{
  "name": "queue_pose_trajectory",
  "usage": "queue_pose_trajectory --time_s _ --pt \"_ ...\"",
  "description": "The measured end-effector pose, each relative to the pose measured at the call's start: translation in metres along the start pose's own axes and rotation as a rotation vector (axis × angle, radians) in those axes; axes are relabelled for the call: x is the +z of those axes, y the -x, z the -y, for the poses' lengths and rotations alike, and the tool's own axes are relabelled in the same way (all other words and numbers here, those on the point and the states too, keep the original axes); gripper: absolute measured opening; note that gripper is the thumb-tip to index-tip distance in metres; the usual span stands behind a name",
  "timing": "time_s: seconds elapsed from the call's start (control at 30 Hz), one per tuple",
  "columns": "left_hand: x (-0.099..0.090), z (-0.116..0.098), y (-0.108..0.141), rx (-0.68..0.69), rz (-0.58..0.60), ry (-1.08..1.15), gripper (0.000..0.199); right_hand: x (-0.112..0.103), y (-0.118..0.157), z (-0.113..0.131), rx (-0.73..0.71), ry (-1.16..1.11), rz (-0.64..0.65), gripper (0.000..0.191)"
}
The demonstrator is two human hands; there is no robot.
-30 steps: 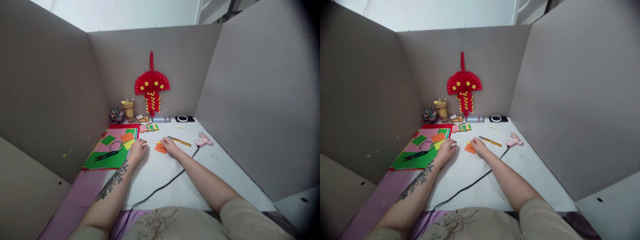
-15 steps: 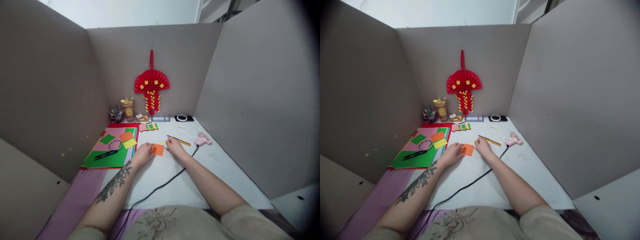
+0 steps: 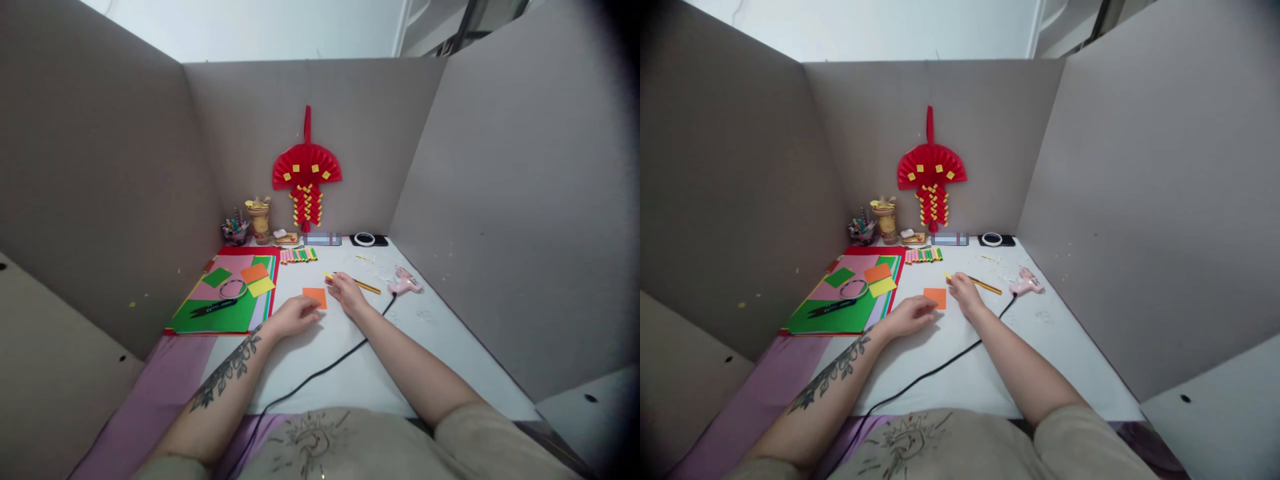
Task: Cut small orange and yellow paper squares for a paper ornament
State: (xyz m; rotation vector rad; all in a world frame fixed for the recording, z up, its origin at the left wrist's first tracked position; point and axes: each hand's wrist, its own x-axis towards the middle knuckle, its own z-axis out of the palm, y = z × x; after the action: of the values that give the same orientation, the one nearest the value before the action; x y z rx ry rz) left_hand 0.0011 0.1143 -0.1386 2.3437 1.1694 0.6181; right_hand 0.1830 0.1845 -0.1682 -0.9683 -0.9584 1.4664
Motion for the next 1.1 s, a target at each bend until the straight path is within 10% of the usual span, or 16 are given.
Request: queue_pose_trajectory --time_s 0.3,0.53,1.1 --pt "0.010 0.000 0.001 0.148 0.009 -0.003 0.030 0.012 -0.005 -0.005 -0.140 0.027 0.109 0.024" --pt "0.012 0.023 -0.008 -0.221 -0.431 0.069 0.017 0.002 0.005 -0.001 -0.348 0.509 0.173 0.019" --pt "0.004 0.022 -0.013 -0.394 -0.505 0.368 0.017 0.007 0.015 -0.006 -0.297 0.493 0.251 0.015"
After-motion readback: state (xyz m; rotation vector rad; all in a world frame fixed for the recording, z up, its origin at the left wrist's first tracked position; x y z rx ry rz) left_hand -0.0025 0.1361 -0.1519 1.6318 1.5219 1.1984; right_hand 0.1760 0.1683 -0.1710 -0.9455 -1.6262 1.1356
